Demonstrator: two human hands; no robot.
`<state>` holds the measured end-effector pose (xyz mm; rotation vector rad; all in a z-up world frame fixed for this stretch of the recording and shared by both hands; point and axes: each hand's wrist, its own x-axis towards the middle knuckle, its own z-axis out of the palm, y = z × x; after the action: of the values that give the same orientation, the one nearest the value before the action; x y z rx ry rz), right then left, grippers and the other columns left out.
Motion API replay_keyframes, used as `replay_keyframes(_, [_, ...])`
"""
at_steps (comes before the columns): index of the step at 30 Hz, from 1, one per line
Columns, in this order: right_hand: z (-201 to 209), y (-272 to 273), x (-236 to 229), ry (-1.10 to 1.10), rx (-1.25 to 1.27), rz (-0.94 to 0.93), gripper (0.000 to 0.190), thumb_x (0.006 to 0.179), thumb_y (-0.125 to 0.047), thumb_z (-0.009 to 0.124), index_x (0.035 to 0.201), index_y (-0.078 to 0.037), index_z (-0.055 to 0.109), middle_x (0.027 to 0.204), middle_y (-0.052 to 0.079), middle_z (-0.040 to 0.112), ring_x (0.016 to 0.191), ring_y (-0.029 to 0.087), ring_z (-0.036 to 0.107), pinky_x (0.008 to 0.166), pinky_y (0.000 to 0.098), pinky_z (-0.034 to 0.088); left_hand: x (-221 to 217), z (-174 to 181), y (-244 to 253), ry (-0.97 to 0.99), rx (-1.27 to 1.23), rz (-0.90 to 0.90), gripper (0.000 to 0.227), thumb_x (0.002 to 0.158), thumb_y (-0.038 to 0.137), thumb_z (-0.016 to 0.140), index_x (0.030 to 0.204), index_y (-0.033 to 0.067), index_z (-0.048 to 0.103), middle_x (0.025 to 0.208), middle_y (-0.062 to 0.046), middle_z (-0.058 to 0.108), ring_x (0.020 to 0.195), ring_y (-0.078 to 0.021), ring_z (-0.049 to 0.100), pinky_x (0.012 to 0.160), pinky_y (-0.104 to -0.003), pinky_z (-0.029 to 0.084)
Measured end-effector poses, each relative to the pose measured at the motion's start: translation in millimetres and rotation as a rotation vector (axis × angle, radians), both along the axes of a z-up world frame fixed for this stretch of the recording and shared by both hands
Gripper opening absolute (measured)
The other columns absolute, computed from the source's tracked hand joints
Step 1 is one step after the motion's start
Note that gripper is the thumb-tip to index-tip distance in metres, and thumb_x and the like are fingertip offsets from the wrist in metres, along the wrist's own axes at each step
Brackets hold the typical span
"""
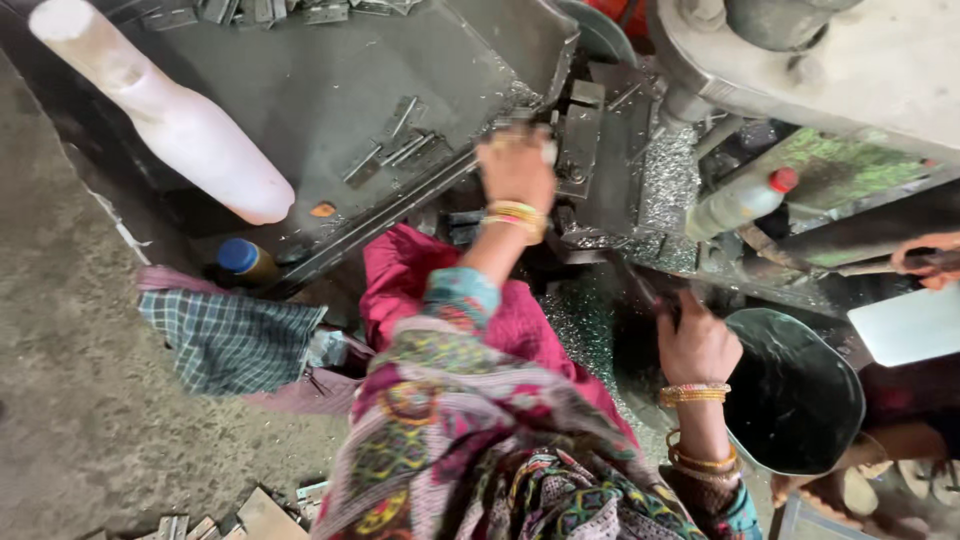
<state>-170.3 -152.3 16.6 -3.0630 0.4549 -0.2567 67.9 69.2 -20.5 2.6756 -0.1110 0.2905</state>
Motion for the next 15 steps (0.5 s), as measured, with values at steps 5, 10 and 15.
replay_keyframes(5, [3,13,4,-0.101,-0.014,-0.131,0.033,0.103,-0.049,0.065,0.105,-0.017,0.071,0.074,0.018,0.071,0.07,0.042,0.07,0.061,0.0515,0.053,21,-22,142,-0.486,0.559,0.582,0.045,0.069,0.025,0.054,0.108,0.0144,0.075,0.114,-0.009,0.075,0.109,-0.0337,0.064,0.092,-0.066,0.044])
replay_keyframes(10, [3,13,2,-0.123,-0.017,-0.126,0.031,0.102,-0.049,0.065,0.104,-0.019,0.072,0.074,0.017,0.071,0.069,0.042,0.07,0.06,0.0511,0.053,21,-15,183,-0.015,0.306,0.305,0.017,0.093,0.015,0.064,0.104,0.0138,0.076,0.103,-0.012,0.076,0.107,-0.0344,0.068,0.091,-0.048,0.052])
replay_keyframes(15, [1,13,1,-0.171,0.0,-0.083,0.028,0.1,-0.046,0.065,0.104,-0.019,0.073,0.076,0.016,0.072,0.068,0.041,0.07,0.059,0.0499,0.053,7,2,172,-0.168,0.106,0.383,0.02,0.08,0.02,0.075,0.099,0.016,0.078,0.087,-0.014,0.076,0.091,-0.0363,0.07,0.084,-0.051,0.052])
